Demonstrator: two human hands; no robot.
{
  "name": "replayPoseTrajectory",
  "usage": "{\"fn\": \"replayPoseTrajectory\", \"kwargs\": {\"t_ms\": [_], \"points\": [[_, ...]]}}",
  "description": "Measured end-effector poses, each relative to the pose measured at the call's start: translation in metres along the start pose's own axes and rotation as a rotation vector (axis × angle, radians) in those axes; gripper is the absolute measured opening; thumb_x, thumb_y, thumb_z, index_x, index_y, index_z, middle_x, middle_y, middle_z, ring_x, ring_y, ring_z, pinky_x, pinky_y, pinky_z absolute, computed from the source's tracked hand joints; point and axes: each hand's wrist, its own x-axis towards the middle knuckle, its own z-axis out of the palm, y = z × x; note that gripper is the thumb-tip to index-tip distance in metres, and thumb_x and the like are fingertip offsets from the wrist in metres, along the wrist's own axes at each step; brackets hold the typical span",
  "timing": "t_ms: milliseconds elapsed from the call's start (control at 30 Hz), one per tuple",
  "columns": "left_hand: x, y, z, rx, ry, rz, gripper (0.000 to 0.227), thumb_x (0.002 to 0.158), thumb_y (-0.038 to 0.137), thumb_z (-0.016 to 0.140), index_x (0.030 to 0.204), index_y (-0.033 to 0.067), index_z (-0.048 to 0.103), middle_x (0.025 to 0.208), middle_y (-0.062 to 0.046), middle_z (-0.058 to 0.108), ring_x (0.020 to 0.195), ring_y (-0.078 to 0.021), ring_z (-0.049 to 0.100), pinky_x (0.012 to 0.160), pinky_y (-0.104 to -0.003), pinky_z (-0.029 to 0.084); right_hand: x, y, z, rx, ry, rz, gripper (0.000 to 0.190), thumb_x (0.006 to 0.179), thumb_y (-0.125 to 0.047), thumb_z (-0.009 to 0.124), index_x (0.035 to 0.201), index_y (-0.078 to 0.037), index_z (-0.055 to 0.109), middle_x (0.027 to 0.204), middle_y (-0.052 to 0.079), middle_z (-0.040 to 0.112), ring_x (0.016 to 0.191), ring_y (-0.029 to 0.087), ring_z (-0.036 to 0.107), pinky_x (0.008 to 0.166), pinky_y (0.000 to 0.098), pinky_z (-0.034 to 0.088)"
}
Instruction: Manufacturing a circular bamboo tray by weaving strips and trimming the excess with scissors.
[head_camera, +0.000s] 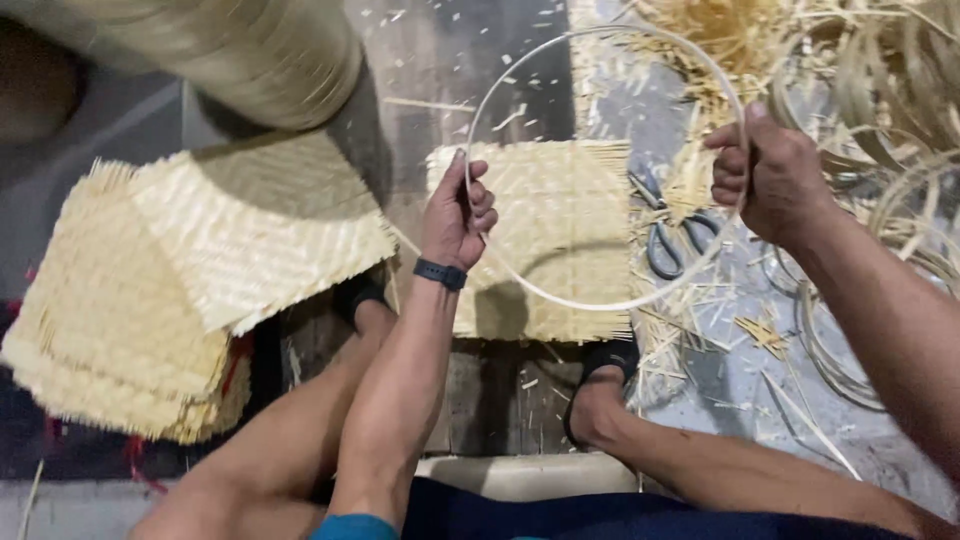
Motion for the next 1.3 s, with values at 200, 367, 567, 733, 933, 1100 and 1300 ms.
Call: {"fn": "replayPoseTrajectory", "kwargs": {"t_ms": [200, 367, 567, 733, 933, 1100, 1300], "points": [[-0.018, 0.019, -0.033, -0.053, 0.072, -0.093, 0.042, 0.103, 0.039, 0.067, 0.075, 0.0076, 0.065, 0.049, 0.003, 0.046, 0.039, -0.0075, 0.037, 0.032, -0.023, 0.026, 0.015, 0.017, 0.013, -0.019, 0.082, -0.151, 0.051, 0.114, -0.052, 0.052, 0.08, -0.015, 0.047, 0.063, -0.006, 0.031, 0.051, 0.008, 0.03, 0.043, 0.0275, 0.025], [-0.04, 0.03, -0.003, -0.07, -0.016, -0.044, 0.044, 0.104, 0.038, 0.066, 0.076, 0.0043, 0.068, 0.05, 0.0, 0.053, 0.041, -0.0109, 0.042, 0.033, -0.025, 0.029, 0.0, 0.011, 0.03, -0.046, 0.111, -0.199, 0.05, 0.114, -0.049, 0.053, 0.08, -0.013, 0.051, 0.063, -0.006, 0.035, 0.05, 0.009, 0.033, 0.043, 0.0292, 0.027], [-0.058, 0.048, 0.082, 0.517, -0.07, -0.341, 0.034, 0.103, 0.021, 0.059, 0.114, -0.0041, 0.078, 0.087, -0.011, 0.081, 0.073, -0.021, 0.074, 0.065, -0.037, 0.061, -0.042, -0.007, 0.093, -1.163, -0.029, -0.515, 0.04, 0.103, -0.041, 0.06, 0.096, -0.005, 0.073, 0.06, 0.006, 0.06, 0.049, 0.016, 0.053, 0.048, 0.0356, 0.044], [-0.045, 0.015, 0.077, 0.76, -0.015, -0.084, 0.047, 0.099, 0.041, 0.069, 0.077, -0.0009, 0.071, 0.049, 0.001, 0.047, 0.037, -0.0072, 0.038, 0.035, -0.025, 0.027, -0.024, -0.015, 0.099, -1.487, 0.38, -1.116, 0.058, 0.101, -0.06, 0.072, 0.083, -0.005, 0.067, 0.075, 0.008, 0.06, 0.06, 0.021, 0.057, 0.054, 0.035, 0.043], [-0.052, 0.006, 0.078, 0.794, 0.009, -0.166, 0.044, 0.094, 0.037, 0.071, 0.07, 0.0003, 0.07, 0.052, -0.001, 0.059, 0.037, -0.0063, 0.035, 0.034, -0.025, 0.024, -0.016, 0.017, 0.117, -1.647, 0.274, -1.159, 0.071, 0.091, -0.078, 0.06, 0.061, -0.016, 0.046, 0.052, -0.001, 0.043, 0.044, 0.014, 0.038, 0.041, 0.0336, 0.031], [-0.047, -0.005, 0.069, 0.664, 0.084, -0.076, 0.045, 0.097, 0.038, 0.071, 0.067, 0.0054, 0.062, 0.05, 0.004, 0.045, 0.037, -0.0063, 0.036, 0.035, -0.024, 0.024, -0.009, 0.026, 0.121, -1.523, 0.361, -0.898, 0.076, 0.096, -0.083, 0.051, 0.058, -0.018, 0.041, 0.051, -0.004, 0.038, 0.042, 0.009, 0.031, 0.039, 0.029, 0.024], [-0.063, -0.01, 0.064, 0.582, 0.165, -0.073, 0.043, 0.096, 0.037, 0.071, 0.067, 0.009, 0.057, 0.049, 0.004, 0.043, 0.035, -0.0068, 0.035, 0.033, -0.025, 0.024, 0.002, 0.043, 0.102, -1.363, 0.489, -0.694, 0.076, 0.092, -0.085, 0.05, 0.056, -0.019, 0.042, 0.048, -0.006, 0.038, 0.04, 0.01, 0.029, 0.037, 0.0268, 0.023]]}}
